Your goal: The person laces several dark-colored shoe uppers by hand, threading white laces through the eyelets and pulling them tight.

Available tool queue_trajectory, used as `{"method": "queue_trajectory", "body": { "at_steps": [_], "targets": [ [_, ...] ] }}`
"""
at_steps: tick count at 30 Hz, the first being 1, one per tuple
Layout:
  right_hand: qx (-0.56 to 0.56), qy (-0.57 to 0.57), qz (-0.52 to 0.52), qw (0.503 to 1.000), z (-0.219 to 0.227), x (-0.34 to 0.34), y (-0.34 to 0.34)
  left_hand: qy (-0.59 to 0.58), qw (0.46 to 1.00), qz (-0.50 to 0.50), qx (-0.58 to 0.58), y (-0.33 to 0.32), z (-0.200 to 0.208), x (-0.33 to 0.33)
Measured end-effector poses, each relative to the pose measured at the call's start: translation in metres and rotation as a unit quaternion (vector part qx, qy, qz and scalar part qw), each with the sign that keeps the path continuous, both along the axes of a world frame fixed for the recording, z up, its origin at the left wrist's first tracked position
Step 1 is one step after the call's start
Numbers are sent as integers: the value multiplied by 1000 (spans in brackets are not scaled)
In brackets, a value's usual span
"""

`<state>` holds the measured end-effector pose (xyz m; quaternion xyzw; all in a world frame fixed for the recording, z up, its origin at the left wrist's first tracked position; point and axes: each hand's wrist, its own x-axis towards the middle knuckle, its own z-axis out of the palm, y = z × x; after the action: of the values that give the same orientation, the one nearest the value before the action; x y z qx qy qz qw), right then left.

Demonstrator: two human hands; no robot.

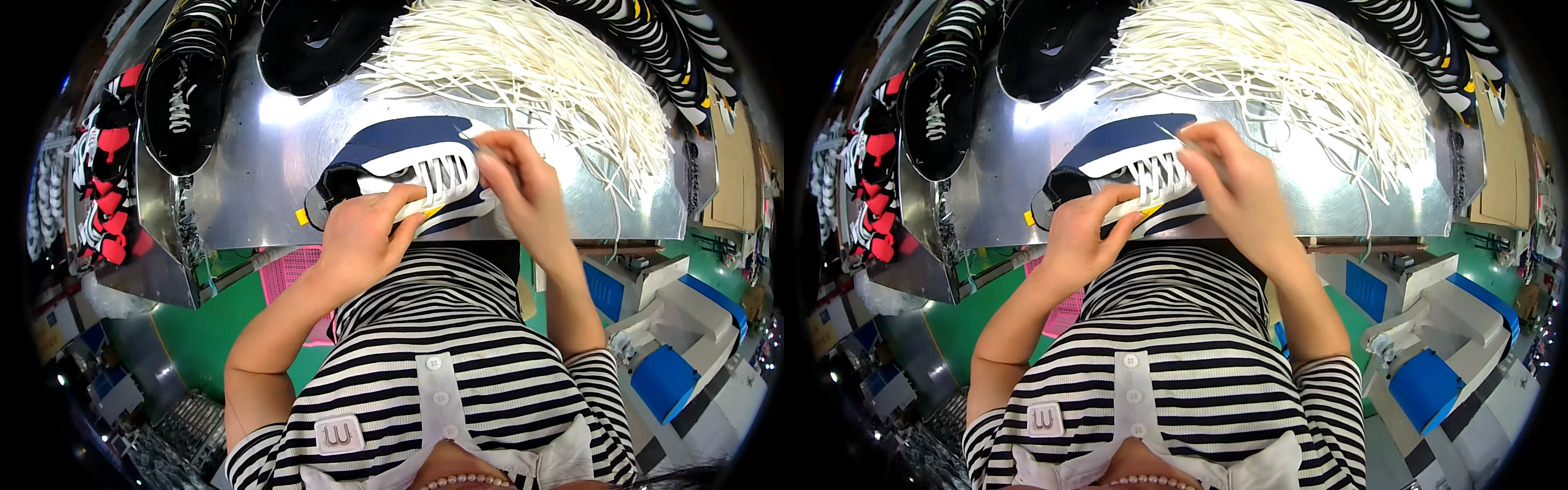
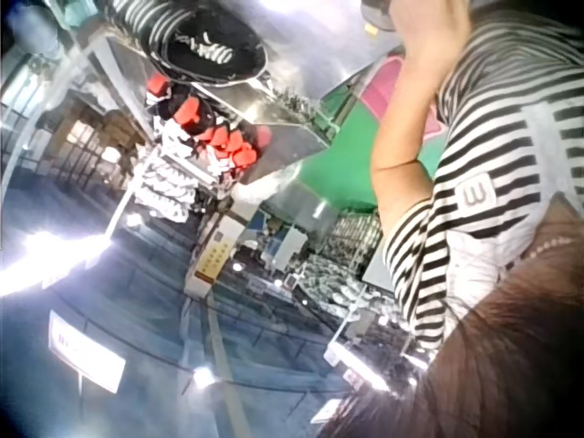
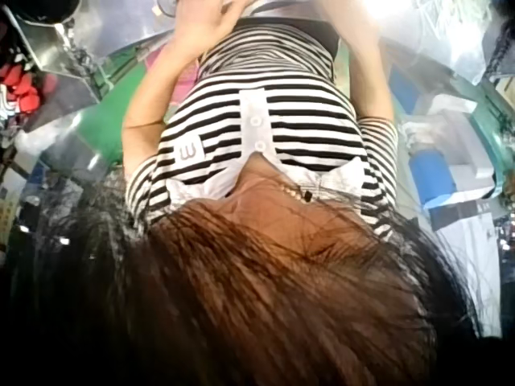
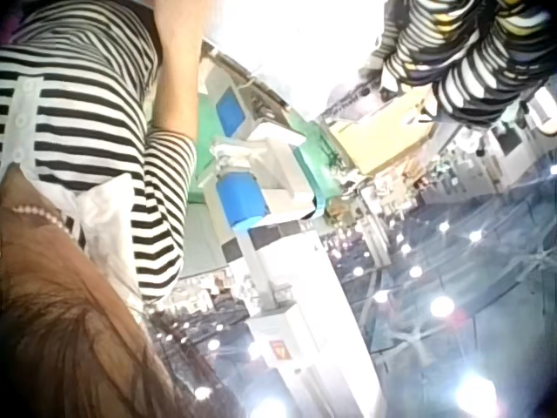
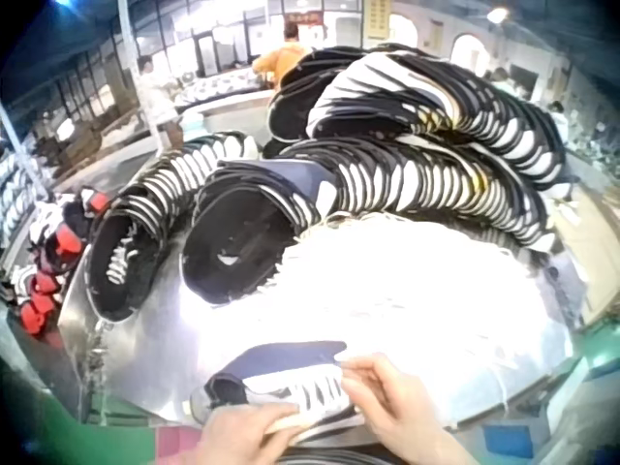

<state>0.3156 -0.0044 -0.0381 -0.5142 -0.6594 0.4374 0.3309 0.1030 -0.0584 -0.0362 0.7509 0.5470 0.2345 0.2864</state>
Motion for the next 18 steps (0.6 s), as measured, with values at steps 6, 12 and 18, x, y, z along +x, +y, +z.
{"method": "queue_trajectory", "body": {
  "at_steps": [6,12,18],
  "targets": [
    [210,-71,-64,973,-48,-32,17,98,987,-113,-54,8,14,-26],
    [105,24,-90,990,-43,-21,10,85,975,-47,199,-13,4,-22],
    [45,123,-117,985,-44,-19,-9,-436,837,331,-5,-93,-55,-3]
  ]
}}
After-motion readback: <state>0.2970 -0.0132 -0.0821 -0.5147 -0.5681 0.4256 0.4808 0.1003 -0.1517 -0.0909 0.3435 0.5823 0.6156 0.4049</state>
